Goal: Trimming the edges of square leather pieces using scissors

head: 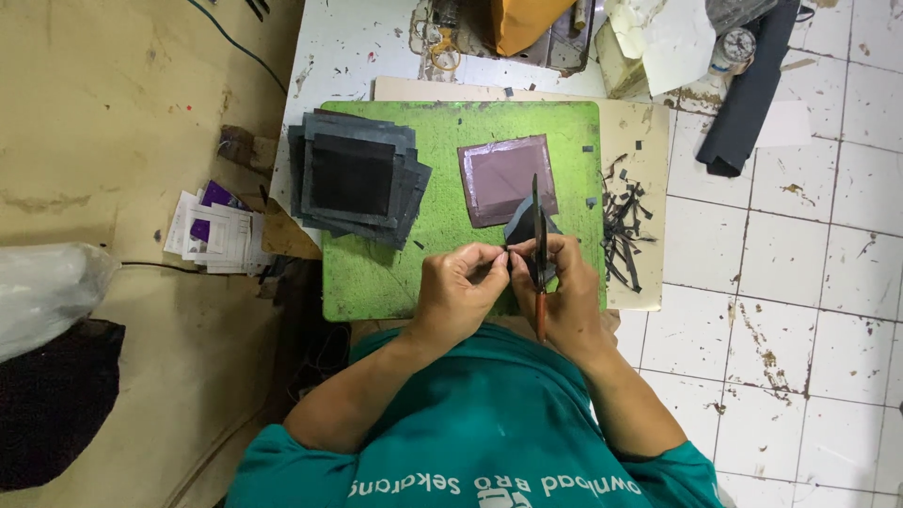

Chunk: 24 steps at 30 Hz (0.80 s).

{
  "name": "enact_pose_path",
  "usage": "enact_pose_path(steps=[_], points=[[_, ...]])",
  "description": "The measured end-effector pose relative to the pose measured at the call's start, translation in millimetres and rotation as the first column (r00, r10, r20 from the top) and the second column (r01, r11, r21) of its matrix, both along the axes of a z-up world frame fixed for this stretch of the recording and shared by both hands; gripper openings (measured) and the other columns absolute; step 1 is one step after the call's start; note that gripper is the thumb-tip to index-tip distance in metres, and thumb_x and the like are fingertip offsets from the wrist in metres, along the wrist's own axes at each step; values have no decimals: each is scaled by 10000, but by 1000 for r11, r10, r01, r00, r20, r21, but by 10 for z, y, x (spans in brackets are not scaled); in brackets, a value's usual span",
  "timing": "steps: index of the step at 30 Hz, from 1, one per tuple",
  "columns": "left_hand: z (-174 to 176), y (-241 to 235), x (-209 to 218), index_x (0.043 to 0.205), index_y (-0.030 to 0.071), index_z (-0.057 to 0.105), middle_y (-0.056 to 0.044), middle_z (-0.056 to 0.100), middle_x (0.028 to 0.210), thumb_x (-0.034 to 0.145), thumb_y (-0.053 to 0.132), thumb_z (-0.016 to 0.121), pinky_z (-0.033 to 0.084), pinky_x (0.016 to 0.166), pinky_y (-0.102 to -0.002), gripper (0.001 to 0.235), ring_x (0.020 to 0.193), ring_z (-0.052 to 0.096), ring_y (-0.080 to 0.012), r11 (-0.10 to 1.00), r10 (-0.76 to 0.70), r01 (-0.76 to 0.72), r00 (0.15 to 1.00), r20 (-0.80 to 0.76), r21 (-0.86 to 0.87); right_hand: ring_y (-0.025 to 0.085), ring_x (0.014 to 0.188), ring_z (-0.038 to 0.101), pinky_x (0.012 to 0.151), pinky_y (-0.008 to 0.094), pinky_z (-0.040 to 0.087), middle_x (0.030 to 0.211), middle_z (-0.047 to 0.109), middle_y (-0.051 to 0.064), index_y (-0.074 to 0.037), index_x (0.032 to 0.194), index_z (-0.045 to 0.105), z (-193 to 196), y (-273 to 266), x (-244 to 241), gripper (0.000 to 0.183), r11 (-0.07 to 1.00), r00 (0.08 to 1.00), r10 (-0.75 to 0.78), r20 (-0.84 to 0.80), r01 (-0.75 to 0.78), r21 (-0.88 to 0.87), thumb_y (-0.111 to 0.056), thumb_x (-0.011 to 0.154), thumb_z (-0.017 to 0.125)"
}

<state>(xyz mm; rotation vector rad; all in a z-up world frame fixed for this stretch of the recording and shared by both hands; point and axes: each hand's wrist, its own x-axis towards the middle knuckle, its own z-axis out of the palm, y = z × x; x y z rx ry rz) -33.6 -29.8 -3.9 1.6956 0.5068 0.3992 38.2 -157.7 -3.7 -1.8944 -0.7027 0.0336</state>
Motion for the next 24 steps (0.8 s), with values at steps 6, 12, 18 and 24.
enact_pose_path(steps=[6, 12, 18, 24], points=[[-67, 4, 18, 906, -2, 777, -192, 756, 731, 868, 44, 673, 574, 550, -322, 120, 781, 772, -250, 1000, 20, -21, 999, 47, 9, 332, 806, 753, 679, 359, 547, 935, 774, 132, -58, 1012, 667, -17, -51, 33, 151, 1000, 999, -9, -44, 8, -22, -8, 906, 761], [59, 20, 24, 917, 48, 792, -144, 776, 753, 880, 154, 747, 597, 589, -314, 120, 789, 782, -208, 998, 7, -6, 1000, 27, -69, 350, 838, 750, 676, 347, 554, 966, 776, 96, -99, 1024, 682, -79, -66, 26, 141, 1000, 1000, -10, -16, 10, -26, -30, 923, 754], [-172, 71, 38, 842, 45, 766, -126, 722, 607, 865, 47, 686, 543, 520, -265, 83, 652, 764, -194, 997, 10, -17, 994, 111, 69, 364, 845, 750, 735, 394, 572, 926, 768, 103, -77, 998, 642, -20, -6, 44, 134, 999, 998, 41, 50, -40, -12, -19, 924, 737], [-180, 41, 47, 825, 53, 753, -80, 707, 584, 859, 27, 699, 548, 566, -235, 70, 618, 650, -38, 996, 23, -10, 989, 149, -87, 359, 835, 741, 926, 478, 558, 880, 719, 154, -22, 1035, 543, 121, 86, 95, 213, 989, 996, 76, -45, -70, 127, 62, 897, 682]])
